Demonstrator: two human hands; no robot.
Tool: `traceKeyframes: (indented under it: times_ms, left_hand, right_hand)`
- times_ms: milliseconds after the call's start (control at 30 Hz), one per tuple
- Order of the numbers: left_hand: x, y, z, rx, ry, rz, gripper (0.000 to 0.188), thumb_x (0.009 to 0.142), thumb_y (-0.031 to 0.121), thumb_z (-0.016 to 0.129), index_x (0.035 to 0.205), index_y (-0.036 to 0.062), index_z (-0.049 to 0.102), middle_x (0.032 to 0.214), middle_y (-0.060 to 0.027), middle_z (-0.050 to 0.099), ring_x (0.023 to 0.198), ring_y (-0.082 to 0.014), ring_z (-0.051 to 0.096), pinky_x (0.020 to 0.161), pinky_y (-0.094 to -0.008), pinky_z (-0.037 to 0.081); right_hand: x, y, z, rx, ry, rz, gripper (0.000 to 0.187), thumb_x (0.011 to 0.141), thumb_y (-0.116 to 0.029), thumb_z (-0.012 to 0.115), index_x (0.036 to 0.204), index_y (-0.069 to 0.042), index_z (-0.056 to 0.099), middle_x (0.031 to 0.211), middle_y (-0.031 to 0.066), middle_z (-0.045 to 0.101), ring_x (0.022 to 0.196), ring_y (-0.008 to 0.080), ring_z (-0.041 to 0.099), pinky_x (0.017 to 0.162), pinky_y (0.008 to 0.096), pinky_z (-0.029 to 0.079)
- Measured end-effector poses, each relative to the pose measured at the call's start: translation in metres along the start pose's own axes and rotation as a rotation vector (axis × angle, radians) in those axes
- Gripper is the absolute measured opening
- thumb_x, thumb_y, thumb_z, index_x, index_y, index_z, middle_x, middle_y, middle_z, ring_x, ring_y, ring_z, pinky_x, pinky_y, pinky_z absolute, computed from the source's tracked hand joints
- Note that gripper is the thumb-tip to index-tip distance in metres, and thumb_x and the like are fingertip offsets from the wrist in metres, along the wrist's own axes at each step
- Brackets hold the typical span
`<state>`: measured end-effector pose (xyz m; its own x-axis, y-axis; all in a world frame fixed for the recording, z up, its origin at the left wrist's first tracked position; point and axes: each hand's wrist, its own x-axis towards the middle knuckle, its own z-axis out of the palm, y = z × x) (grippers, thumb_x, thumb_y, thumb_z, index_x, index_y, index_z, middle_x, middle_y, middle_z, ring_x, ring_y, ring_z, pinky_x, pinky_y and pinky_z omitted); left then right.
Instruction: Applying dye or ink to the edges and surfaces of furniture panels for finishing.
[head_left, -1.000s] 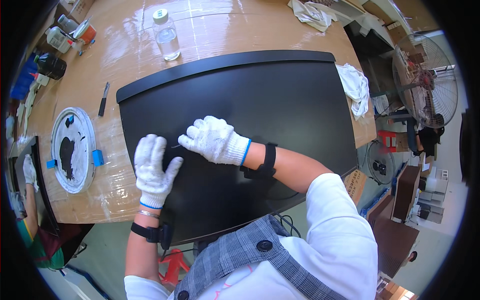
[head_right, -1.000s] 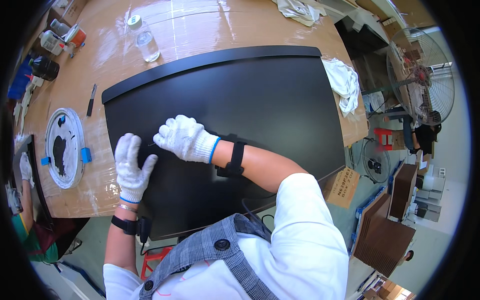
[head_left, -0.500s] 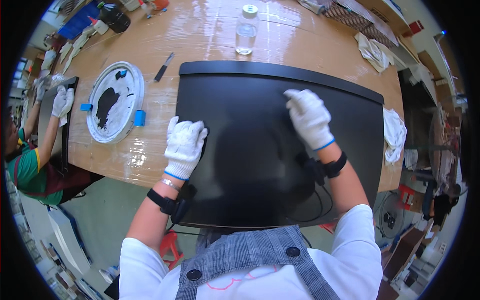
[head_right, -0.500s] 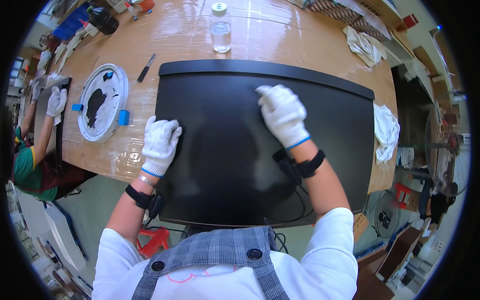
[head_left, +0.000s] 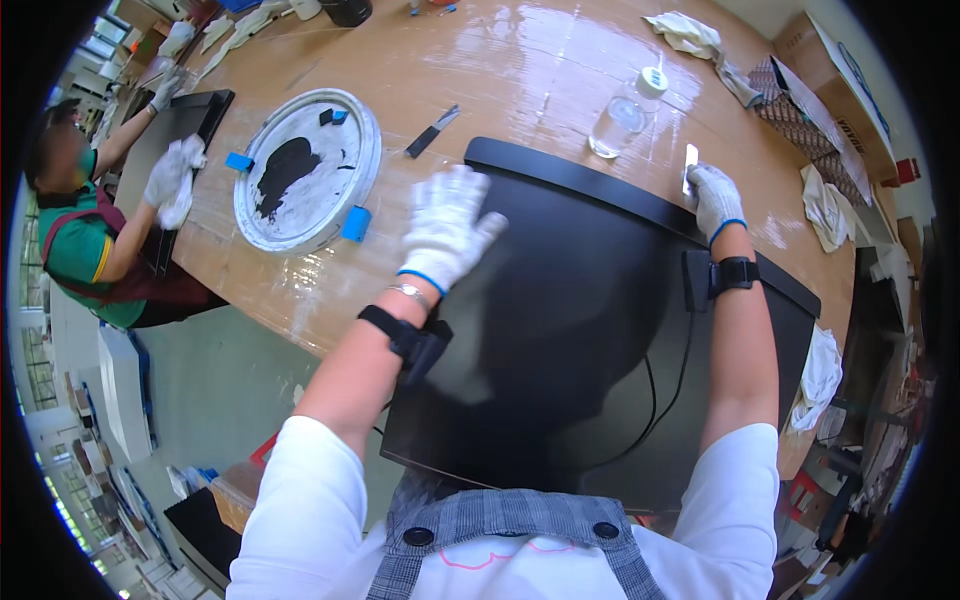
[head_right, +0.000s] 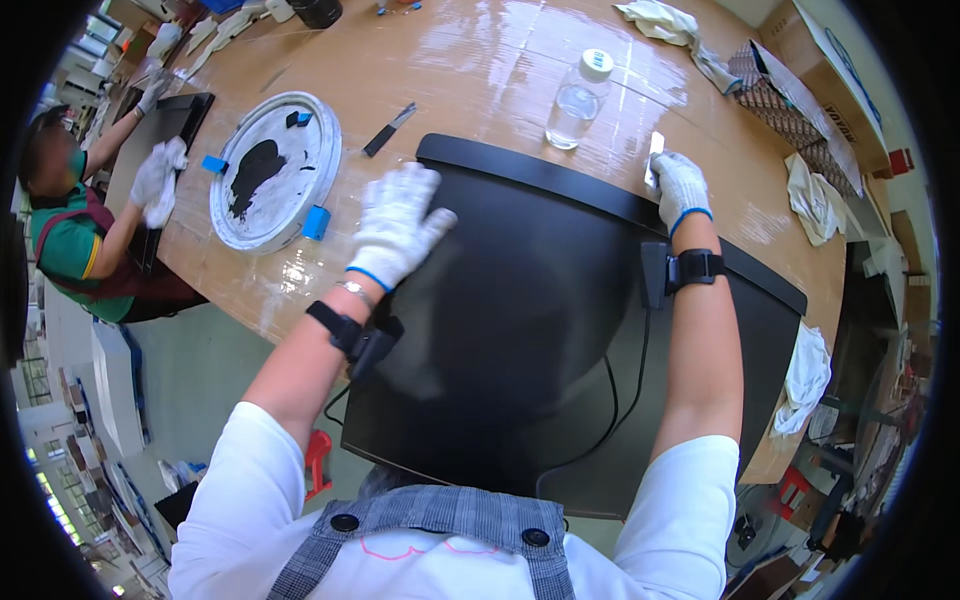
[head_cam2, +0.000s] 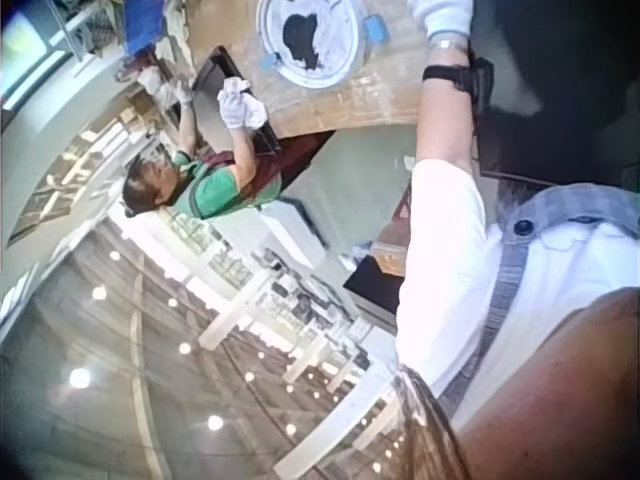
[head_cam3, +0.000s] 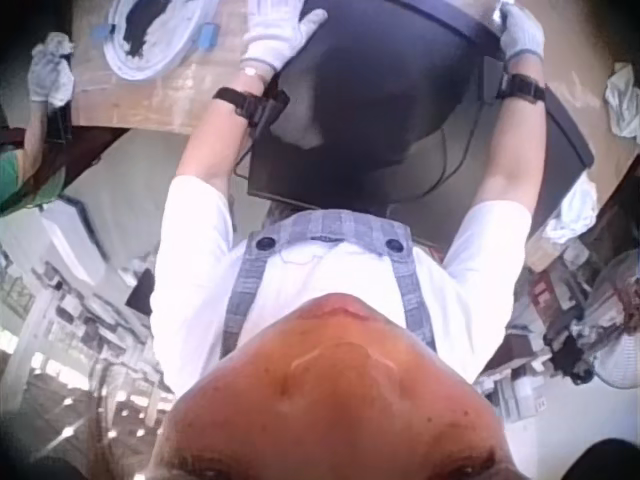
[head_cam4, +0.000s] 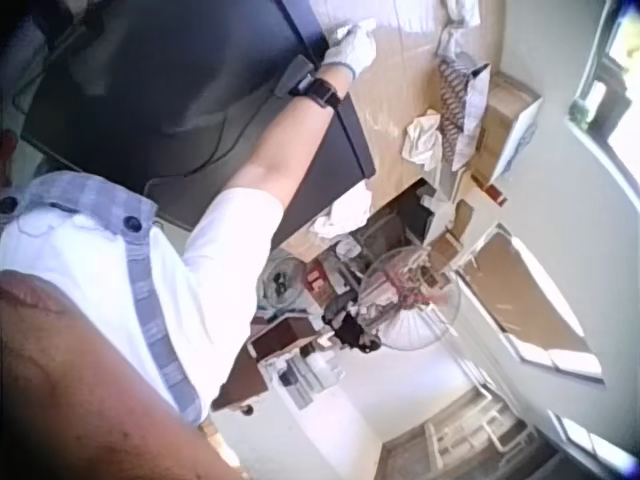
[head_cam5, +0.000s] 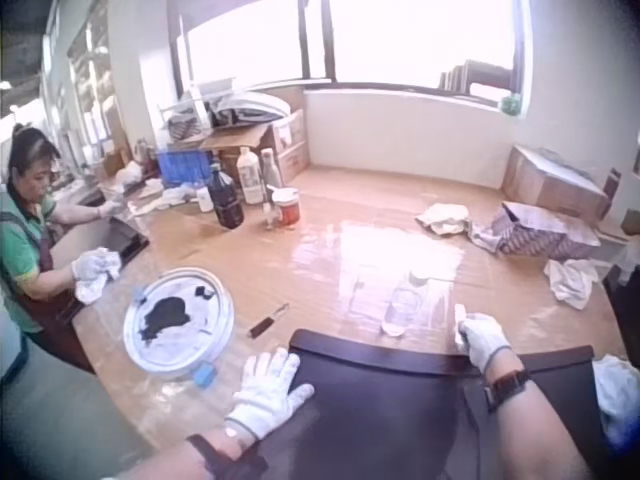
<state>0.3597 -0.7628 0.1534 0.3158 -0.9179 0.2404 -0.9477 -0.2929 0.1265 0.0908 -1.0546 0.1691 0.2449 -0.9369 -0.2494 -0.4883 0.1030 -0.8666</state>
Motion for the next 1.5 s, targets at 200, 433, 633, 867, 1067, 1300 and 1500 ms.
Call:
traceKeyframes:
  times_ms: [200,433,633,867,1067,1300,1500]
  left_hand:
    - [-0.064,-0.02,-0.045,0.193,-0.059,-0.172,0.059,0.086,0.039,0.062,0.133,0.0049,0.05,0.139,-0.017,0.046,0.133,-0.0408,0.034,0.111,-0.0503,0.022]
    - [-0.135,0.002,-0.051,-0.16,0.148,0.072,0.022,0.075,0.011,0.074,0.096,0.01,0.066,0.102,-0.0096,0.065,0.099,-0.0306,0.06,0.09,-0.0428,0.047]
    - [-0.189,-0.007,-0.071,-0.108,-0.072,-0.08,0.023,0.084,0.015,0.069,0.103,0.004,0.063,0.095,-0.0137,0.062,0.09,-0.0326,0.059,0.082,-0.0428,0.048]
    - [-0.239,0.016,-0.076,0.015,-0.228,-0.396,0.047,0.093,0.029,0.059,0.127,-0.0013,0.052,0.11,-0.0201,0.059,0.103,-0.0368,0.056,0.091,-0.0442,0.045]
    - [-0.254,0.025,-0.074,-0.034,-0.251,-0.562,0.051,0.097,0.032,0.053,0.135,-0.0012,0.045,0.129,-0.0224,0.053,0.118,-0.0392,0.051,0.099,-0.0434,0.041]
    - [-0.312,-0.043,-0.064,-0.078,-0.644,-0.719,0.059,0.099,0.039,0.044,0.142,-0.0013,0.037,0.138,-0.0207,0.049,0.13,-0.032,0.045,0.108,-0.039,0.034]
    - [-0.291,-0.008,-0.081,-0.233,-0.652,-0.912,0.065,0.101,0.049,0.034,0.135,-0.0062,0.046,0.14,-0.0215,0.048,0.131,-0.032,0.044,0.108,-0.0358,0.033]
  right_hand:
    - [0.048,0.041,-0.015,-1.08,0.106,-0.897,0.019,0.087,-0.016,0.058,0.097,-0.003,0.068,0.084,0.0121,0.068,0.082,0.0207,0.066,0.075,0.0319,0.051]
    - [-0.038,0.063,-0.084,-0.77,0.589,-0.533,0.028,0.084,-0.029,0.063,0.102,-0.009,0.069,0.103,0.0159,0.066,0.103,0.0333,0.06,0.094,0.0428,0.046]
    - [-0.098,0.111,-0.212,-1.089,0.862,-0.142,0.045,0.08,-0.033,0.068,0.119,-0.011,0.06,0.127,0.0153,0.054,0.12,0.0345,0.049,0.101,0.0443,0.04]
    - [-0.165,0.154,-0.355,-0.949,0.786,0.584,0.072,0.069,-0.051,0.071,0.128,-0.014,0.052,0.13,0.0171,0.052,0.12,0.0359,0.05,0.103,0.0408,0.041]
    - [-0.16,0.286,-0.421,-0.673,0.829,0.604,0.09,0.065,-0.053,0.076,0.141,-0.017,0.042,0.146,0.018,0.039,0.131,0.037,0.042,0.104,0.0438,0.041]
    - [-0.161,0.332,-0.436,0.048,0.819,0.173,0.051,0.08,-0.022,0.07,0.124,-0.003,0.054,0.111,0.017,0.064,0.096,0.0273,0.064,0.082,0.0363,0.052]
    - [-0.219,0.241,-0.454,0.529,0.952,-0.069,0.035,0.09,-0.011,0.06,0.122,0.003,0.055,0.103,0.0117,0.064,0.086,0.0201,0.064,0.076,0.0298,0.054]
